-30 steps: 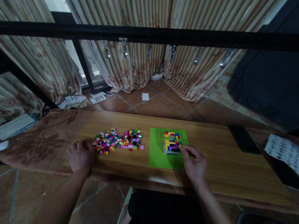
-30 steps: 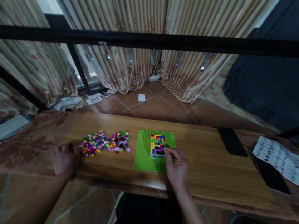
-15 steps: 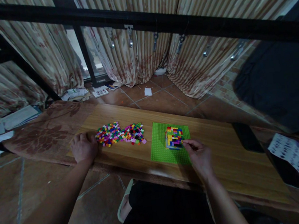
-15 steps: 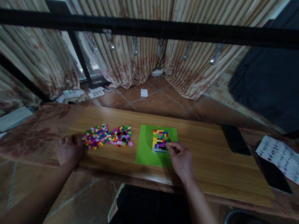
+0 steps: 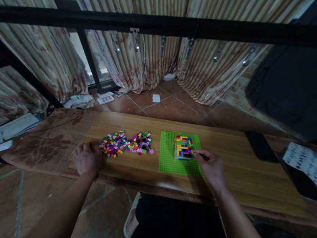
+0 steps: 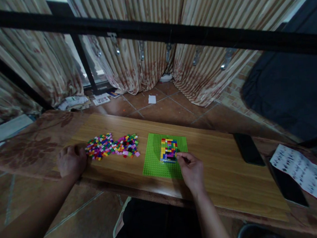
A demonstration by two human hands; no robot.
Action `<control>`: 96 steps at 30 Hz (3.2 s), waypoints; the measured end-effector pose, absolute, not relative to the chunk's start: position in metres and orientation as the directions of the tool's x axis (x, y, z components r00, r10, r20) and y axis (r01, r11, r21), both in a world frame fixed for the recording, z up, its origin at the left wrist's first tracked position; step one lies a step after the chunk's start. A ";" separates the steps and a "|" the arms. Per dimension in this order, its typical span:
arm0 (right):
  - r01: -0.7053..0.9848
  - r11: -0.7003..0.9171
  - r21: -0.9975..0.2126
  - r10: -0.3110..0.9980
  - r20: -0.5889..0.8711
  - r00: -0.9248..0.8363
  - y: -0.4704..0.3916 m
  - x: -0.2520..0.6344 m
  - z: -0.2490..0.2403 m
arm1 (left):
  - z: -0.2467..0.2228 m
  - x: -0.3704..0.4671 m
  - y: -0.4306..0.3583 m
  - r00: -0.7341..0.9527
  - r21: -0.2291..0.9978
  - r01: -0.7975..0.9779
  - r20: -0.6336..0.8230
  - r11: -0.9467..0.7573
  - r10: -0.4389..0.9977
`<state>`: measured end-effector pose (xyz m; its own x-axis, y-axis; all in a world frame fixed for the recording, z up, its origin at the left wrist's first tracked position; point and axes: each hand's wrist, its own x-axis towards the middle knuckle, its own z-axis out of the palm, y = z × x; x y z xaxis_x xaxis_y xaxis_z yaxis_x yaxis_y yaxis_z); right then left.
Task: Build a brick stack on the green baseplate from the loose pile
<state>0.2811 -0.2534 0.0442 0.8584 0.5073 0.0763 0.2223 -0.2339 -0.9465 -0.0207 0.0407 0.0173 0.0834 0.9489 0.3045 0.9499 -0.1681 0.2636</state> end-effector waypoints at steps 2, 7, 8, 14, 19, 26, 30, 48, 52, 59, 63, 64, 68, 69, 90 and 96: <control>0.186 -0.210 -0.960 0.506 0.056 0.861 -0.253 0.281 0.043 | 0.019 -0.020 0.040 0.086 0.265 0.949 0.300 -0.169 0.950; 0.097 -0.146 -0.984 0.459 0.019 0.888 -0.248 0.280 0.039 | 0.022 -0.020 0.038 0.074 0.269 0.951 0.286 -0.154 0.955; 0.085 -0.134 -0.987 0.442 0.017 0.897 -0.247 0.280 0.038 | 0.022 -0.020 0.038 0.075 0.267 0.951 0.284 -0.154 0.956; 0.015 -0.092 -0.996 0.390 -0.022 0.921 -0.240 0.279 0.037 | 0.024 -0.019 0.038 0.082 0.244 0.958 0.268 -0.151 0.960; -0.056 -0.068 -0.996 0.377 -0.077 0.923 -0.239 0.278 0.039 | 0.023 -0.020 0.038 0.087 0.245 0.956 0.281 -0.159 0.956; -0.101 -0.060 -0.993 0.346 -0.115 0.931 -0.238 0.275 0.041 | 0.019 -0.021 0.040 0.096 0.220 0.960 0.315 -0.171 0.944; -0.082 -0.068 -0.994 0.327 -0.100 0.940 -0.237 0.273 0.043 | 0.020 -0.021 0.040 0.107 0.202 0.963 0.321 -0.178 0.941; -0.363 0.059 -0.930 0.295 -0.331 0.896 -0.234 0.273 0.058 | 0.020 -0.021 0.039 0.108 0.218 0.959 0.309 -0.181 0.945; -0.394 0.062 -0.917 0.312 -0.357 0.881 -0.231 0.275 0.057 | 0.021 -0.020 0.039 0.116 0.199 0.962 0.314 -0.185 0.942; -0.356 0.057 -0.933 0.304 -0.323 0.896 -0.227 0.273 0.055 | 0.025 -0.019 0.035 0.121 0.257 0.946 0.287 -0.198 0.950; -0.309 0.046 -0.950 0.293 -0.283 0.913 -0.226 0.271 0.053 | 0.028 -0.019 0.034 0.113 0.249 0.952 0.261 -0.180 0.959; -0.295 0.041 -0.954 0.294 -0.271 0.917 -0.226 0.270 0.053 | 0.029 -0.019 0.034 0.111 0.244 0.954 0.257 -0.176 0.960; -0.258 0.024 -0.966 0.291 -0.240 0.926 -0.226 0.269 0.052 | 0.029 -0.018 0.033 0.104 0.245 0.954 0.261 -0.170 0.960; -0.250 0.022 -0.968 0.291 -0.233 0.928 -0.226 0.268 0.051 | 0.029 -0.018 0.033 0.102 0.244 0.955 0.263 -0.168 0.959; 0.010 -0.195 -0.981 0.369 -0.063 0.927 -0.259 0.209 0.055 | 0.018 -0.020 0.037 0.068 0.260 0.953 0.315 -0.155 0.947; 0.269 -0.171 -0.948 0.747 0.053 0.663 -0.234 0.152 0.038 | 0.017 -0.021 0.034 0.094 0.269 0.945 0.325 -0.187 0.941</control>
